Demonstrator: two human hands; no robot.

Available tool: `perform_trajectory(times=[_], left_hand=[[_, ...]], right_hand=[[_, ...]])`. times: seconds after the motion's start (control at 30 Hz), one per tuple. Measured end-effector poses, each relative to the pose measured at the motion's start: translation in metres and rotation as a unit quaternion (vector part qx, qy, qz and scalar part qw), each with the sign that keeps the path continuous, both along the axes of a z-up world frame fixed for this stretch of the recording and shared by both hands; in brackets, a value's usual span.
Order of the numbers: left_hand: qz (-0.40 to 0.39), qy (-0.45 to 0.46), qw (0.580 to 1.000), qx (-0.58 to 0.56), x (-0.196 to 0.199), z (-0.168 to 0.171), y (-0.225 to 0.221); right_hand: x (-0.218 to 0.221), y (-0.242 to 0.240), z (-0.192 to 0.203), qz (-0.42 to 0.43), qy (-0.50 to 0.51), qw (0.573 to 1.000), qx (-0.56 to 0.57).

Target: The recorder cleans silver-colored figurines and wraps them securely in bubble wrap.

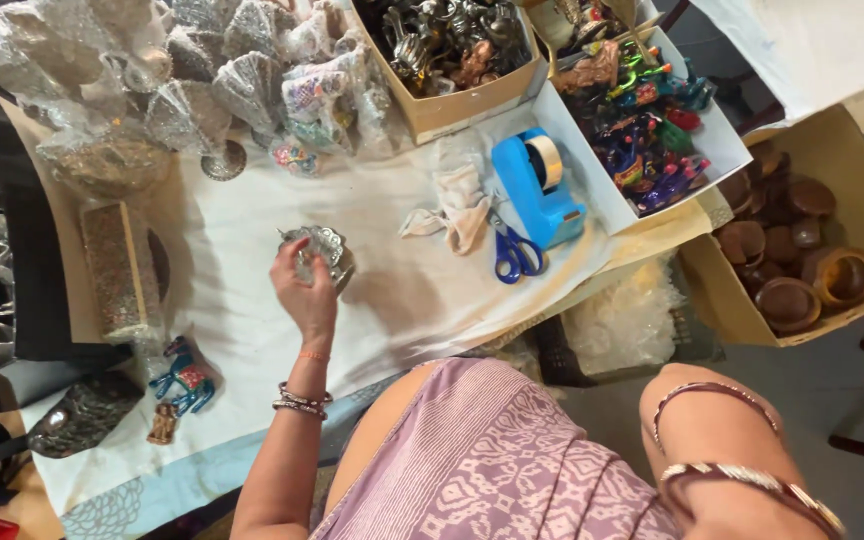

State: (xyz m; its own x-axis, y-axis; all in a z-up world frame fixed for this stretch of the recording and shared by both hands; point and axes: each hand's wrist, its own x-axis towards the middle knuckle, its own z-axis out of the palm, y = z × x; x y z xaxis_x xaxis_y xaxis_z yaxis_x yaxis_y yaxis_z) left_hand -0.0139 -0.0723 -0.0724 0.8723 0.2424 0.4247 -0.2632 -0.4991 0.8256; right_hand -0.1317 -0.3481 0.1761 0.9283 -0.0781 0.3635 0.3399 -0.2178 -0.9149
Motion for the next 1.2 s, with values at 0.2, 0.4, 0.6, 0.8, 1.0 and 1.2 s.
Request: perform_trajectory(times=[0.2, 0.4, 0.6, 0.8, 1.0, 1.2], left_hand=[[-0.088, 0.096, 0.990, -0.061, -0.015, -0.012, -0.047], [-0.197, 0.180, 0.962, 0.062, -0.032, -0.014, -0.064], [-0.267, 0.179, 0.887, 0.330, -0.043, -0.052, -0.069], [-0.281, 0.226, 0.853, 0.379, -0.056, -0.090, -0.063], [-0.257, 0.251, 0.845, 0.397, -0.055, -0.091, -0.069], [-0.249, 0.273, 0.839, 0.400, -0.054, -0.087, -0.076]], right_hand=[[-0.010, -0.034, 0.006, -0.072, -0.054, 0.996, -0.024], [-0.030, -0.065, 0.021, -0.138, -0.110, 0.983, -0.049], [-0.052, -0.105, 0.026, -0.221, -0.156, 0.960, -0.071], [-0.026, -0.302, -0.172, -0.351, -0.020, 0.929, 0.113], [-0.117, -0.417, -0.505, -0.383, 0.459, 0.790, -0.137], [-0.159, -0.277, -0.531, -0.151, 0.484, 0.842, -0.187]])
